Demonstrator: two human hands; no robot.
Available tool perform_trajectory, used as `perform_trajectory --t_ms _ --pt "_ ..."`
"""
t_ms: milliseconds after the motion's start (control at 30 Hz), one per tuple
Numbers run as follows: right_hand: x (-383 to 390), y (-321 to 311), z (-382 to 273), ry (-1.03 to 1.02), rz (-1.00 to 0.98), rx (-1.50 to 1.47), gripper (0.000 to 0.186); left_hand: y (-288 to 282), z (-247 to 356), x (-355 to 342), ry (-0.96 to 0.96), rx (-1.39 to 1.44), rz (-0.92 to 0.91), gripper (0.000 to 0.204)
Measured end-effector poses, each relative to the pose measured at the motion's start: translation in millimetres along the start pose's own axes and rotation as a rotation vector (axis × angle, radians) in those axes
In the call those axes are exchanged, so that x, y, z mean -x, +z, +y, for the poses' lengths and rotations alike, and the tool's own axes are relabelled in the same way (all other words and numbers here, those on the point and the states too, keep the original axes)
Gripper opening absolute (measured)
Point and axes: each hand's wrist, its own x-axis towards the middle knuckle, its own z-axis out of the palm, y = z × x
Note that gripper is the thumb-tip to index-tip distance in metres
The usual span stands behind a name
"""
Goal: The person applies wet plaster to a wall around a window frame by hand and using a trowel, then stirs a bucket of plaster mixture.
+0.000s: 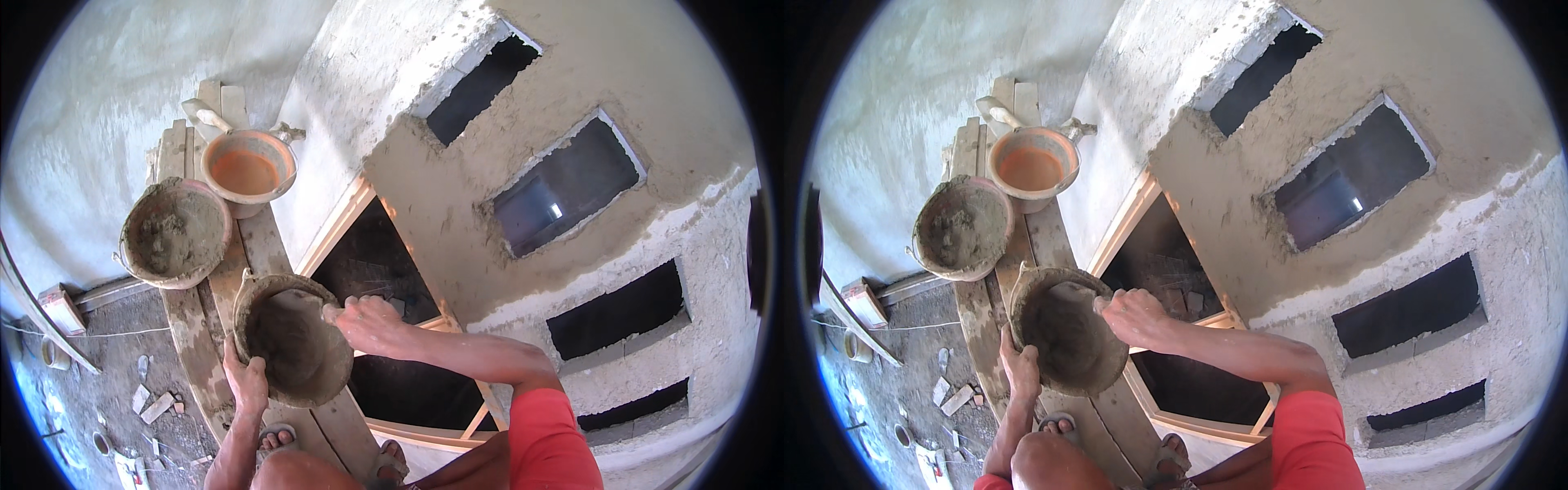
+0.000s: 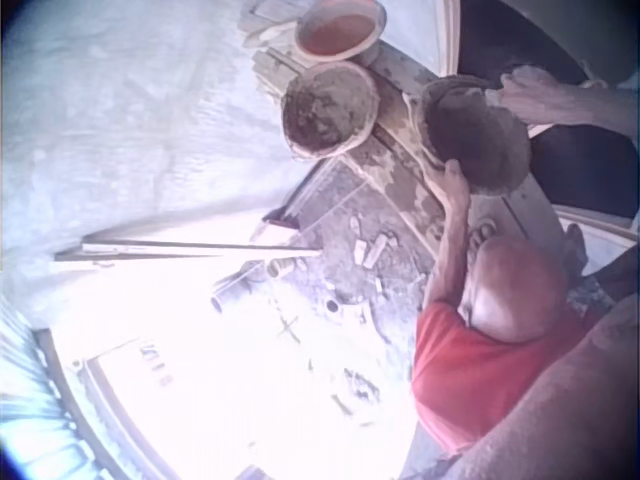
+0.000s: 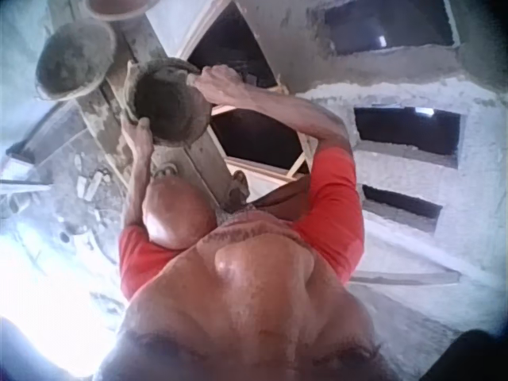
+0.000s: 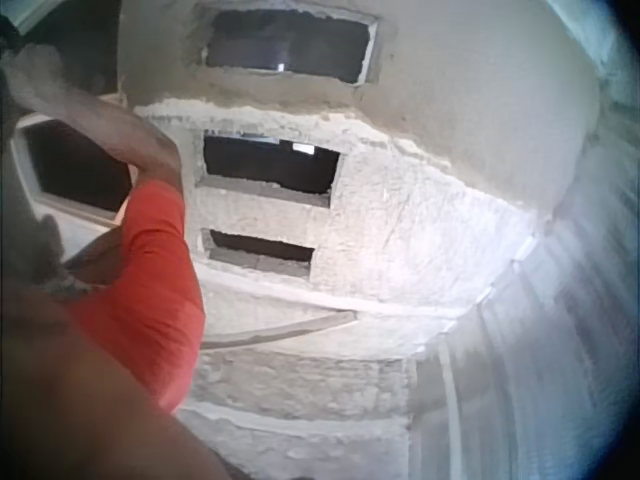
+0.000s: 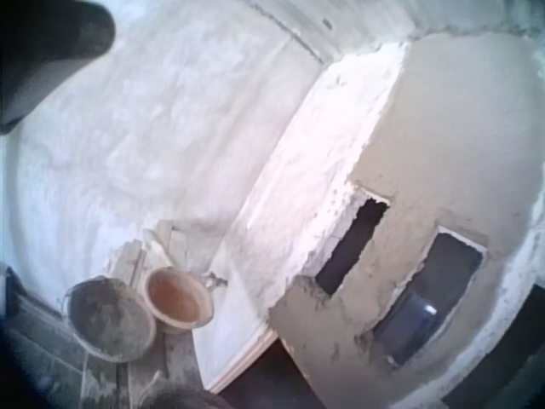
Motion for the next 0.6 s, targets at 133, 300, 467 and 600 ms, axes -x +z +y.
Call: perform_trajectory --t_ms 133,300,467,600 --pt "1 23 -29 -0.076 -0.063 -0.124 0.027 6 1 0 0.084 -0.059 -0.023 0.055" --pt "35 -13 -31 -0.147 -0.123 -0.197 0.028 2 6 -3 0.022 -0.04 -0.05 0.055" --pt "36 0 -32 -0.145 -0.229 -0.244 0.022 -2 -3 -6 0.033 -0.032 -0.001 0.055" --pt "12 30 -11 -0.107 -0.139 -0.095 0.021 7 -6 -2 0.031 -0.061 -0.034 0.055"
